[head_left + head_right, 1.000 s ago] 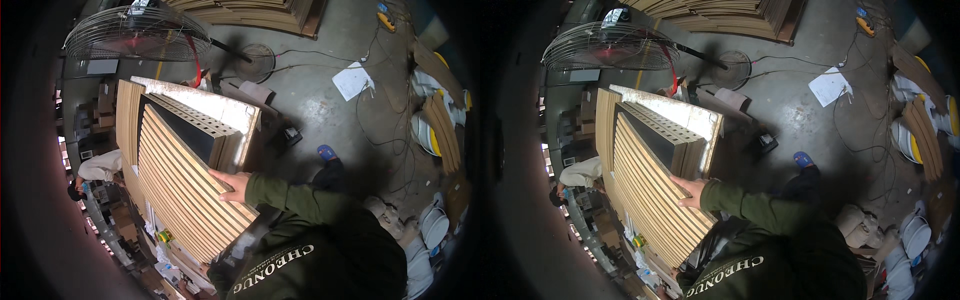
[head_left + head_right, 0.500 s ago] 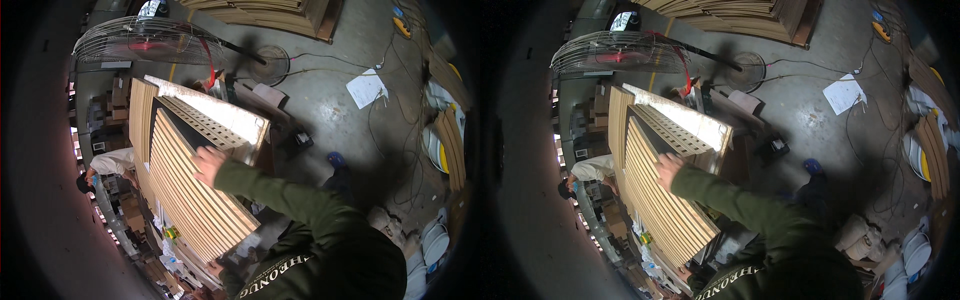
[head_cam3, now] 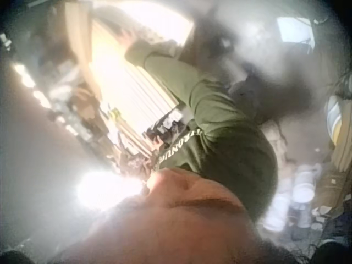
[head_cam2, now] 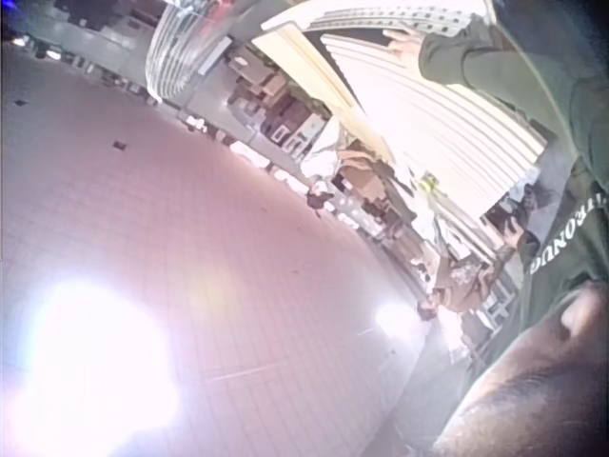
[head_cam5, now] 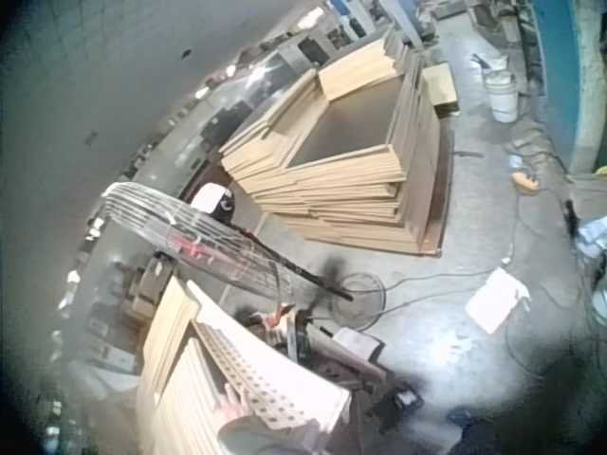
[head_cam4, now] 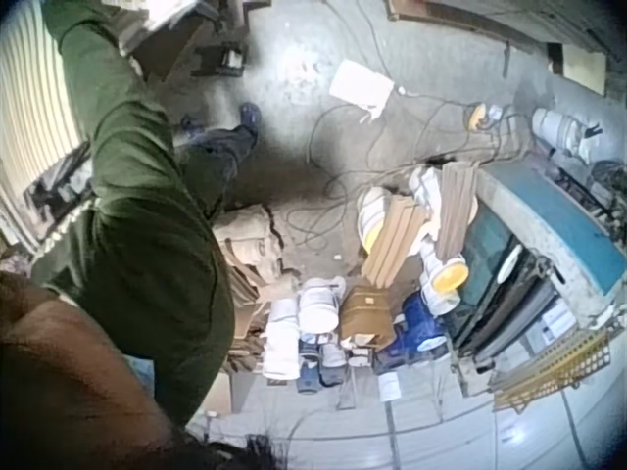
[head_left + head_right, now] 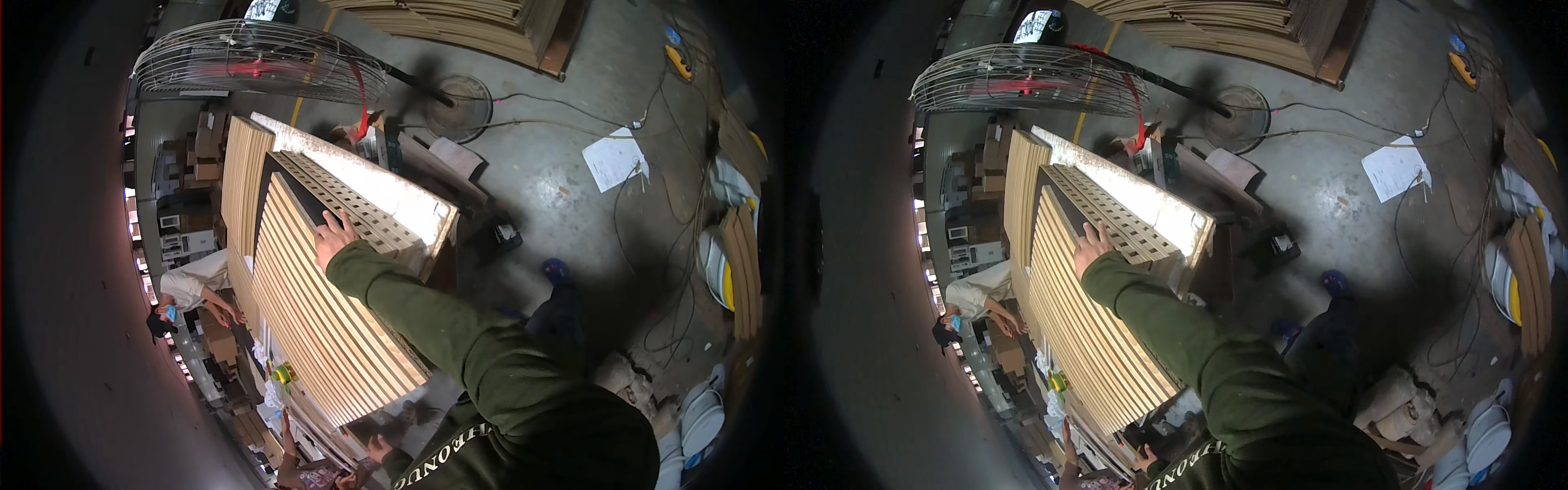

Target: The worker is aligning and hammering wood slats onto a black panel as part of furniture assembly.

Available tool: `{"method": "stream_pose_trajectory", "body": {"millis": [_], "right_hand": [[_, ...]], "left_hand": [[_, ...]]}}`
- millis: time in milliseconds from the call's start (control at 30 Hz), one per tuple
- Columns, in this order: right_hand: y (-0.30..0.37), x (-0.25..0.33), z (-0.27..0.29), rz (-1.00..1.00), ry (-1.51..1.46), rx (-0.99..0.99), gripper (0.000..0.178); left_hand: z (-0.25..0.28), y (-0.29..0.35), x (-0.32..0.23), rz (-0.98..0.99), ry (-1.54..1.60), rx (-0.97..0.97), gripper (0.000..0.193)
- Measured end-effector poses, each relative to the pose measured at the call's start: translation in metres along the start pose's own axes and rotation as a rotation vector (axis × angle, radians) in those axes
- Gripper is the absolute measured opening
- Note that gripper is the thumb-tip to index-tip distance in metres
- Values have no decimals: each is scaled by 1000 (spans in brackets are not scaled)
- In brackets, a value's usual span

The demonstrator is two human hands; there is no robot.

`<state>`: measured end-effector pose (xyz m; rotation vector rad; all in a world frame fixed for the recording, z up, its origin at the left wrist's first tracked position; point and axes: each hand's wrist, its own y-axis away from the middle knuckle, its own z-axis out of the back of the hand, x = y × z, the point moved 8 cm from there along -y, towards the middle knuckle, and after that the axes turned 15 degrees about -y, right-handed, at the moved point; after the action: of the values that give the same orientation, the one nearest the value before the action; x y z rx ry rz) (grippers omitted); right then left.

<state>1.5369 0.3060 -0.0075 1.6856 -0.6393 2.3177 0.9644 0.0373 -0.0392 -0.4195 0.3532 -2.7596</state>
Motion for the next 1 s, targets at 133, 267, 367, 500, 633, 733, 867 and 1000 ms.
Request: {"method": "stream_pose_trajectory", "body": {"millis": [133, 267, 367, 500, 633, 733, 867, 1000], "right_hand": [[2, -7, -4, -17, -15, 24, 37], [11, 4, 18, -105, 4, 224, 30], [55, 13, 53, 77, -107, 69, 21], [140, 2, 92, 138, -617, -104, 32], [232, -9, 65, -282, -972, 335, 50], [266, -3, 63, -249, -1040, 343, 53], [279, -4, 58, -197, -921, 345, 50], [282, -1, 72, -34, -812, 172, 40]], "left_hand": [[-11, 2, 5, 4, 231, -33, 35], [13, -18, -29, 95, 425, -7, 34], [19, -51, -38, 165, 562, 48, 34], [24, -93, -41, 227, 663, 103, 33], [26, -120, -44, 239, 675, 138, 33], [23, -133, -45, 253, 669, 156, 32], [24, -130, -38, 252, 619, 171, 32], [24, -125, -30, 258, 598, 172, 31]]}}
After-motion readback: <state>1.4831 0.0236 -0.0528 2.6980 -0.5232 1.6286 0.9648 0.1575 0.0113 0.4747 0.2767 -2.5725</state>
